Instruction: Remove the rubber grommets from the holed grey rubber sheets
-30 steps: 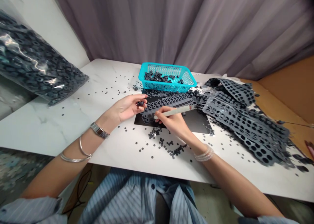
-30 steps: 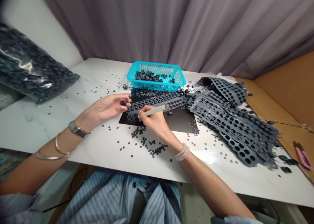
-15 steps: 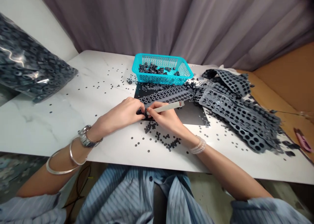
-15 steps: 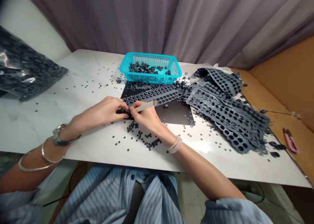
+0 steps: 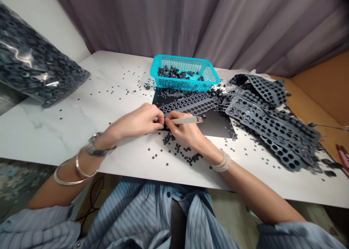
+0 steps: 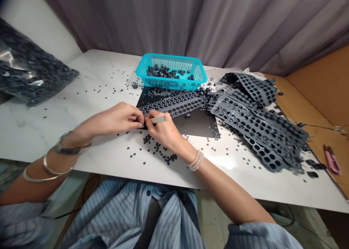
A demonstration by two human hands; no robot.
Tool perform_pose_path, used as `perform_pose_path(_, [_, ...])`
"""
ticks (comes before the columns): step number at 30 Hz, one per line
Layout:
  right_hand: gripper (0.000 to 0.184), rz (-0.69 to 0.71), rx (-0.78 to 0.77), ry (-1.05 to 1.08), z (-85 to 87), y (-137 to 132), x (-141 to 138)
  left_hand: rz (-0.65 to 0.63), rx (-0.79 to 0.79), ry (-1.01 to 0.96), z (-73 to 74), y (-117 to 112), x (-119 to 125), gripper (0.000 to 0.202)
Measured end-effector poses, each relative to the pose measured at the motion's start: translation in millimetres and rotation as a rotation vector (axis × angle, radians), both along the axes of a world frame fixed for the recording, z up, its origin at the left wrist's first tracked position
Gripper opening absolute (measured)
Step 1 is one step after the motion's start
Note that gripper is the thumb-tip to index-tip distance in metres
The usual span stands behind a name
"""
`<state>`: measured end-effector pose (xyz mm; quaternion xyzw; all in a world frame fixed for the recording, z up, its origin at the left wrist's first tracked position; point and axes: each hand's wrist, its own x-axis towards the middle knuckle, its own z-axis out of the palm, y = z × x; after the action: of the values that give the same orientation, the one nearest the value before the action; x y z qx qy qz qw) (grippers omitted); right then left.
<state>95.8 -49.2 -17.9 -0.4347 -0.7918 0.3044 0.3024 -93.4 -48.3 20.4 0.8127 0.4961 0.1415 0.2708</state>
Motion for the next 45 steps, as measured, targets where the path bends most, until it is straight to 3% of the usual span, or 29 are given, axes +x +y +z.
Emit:
perform_pose_path(3, [0.023, 0.017, -0.044, 0.045, -1.1, 2, 0, 0.204, -0.096, -0.265, 17.5, 9, -18, 0.007])
perform_pose_path(5, [0.024, 0.014, -0.110, 0.104, -2.2, 4, 1, 0.353, -0.146, -0.529, 21.4, 18, -26, 0.010])
perform_pose_path(9, [0.025, -0.078, -0.190, 0.266, -2.5, 7, 5, 0.419, -0.493, -0.995, 6.8, 34, -23, 0.017])
perform_pose_path(14, [0.024, -0.141, -0.194, 0.343, -2.4, 11, 9, 0.482, -0.774, -1.186, -16.1, 41, -9, 0.013])
perform_pose_path(23, [0.025, -0.152, -0.204, 0.323, -6.4, 14, 11, 0.484, -0.891, -1.259, -21.2, 38, -4, 0.009])
perform_pose_path(32, [0.025, -0.139, -0.212, 0.324, -7.2, 14, 10, 0.470, -0.888, -1.326, -10.6, 29, 2, 0.010])
perform_pose_path(38, [0.024, -0.126, -0.212, 0.315, -8.9, 15, 7, 0.467, -0.855, -1.340, -11.0, 30, 1, 0.019])
perform_pose_path(42, [0.022, -0.099, -0.202, 0.287, -8.3, 14, 4, 0.442, -0.701, -1.202, -11.5, 33, -4, 0.020])
perform_pose_path(45, [0.024, -0.072, -0.184, 0.223, -6.2, 12, 0, 0.406, -0.433, -0.813, -8.2, 30, -6, 0.013])
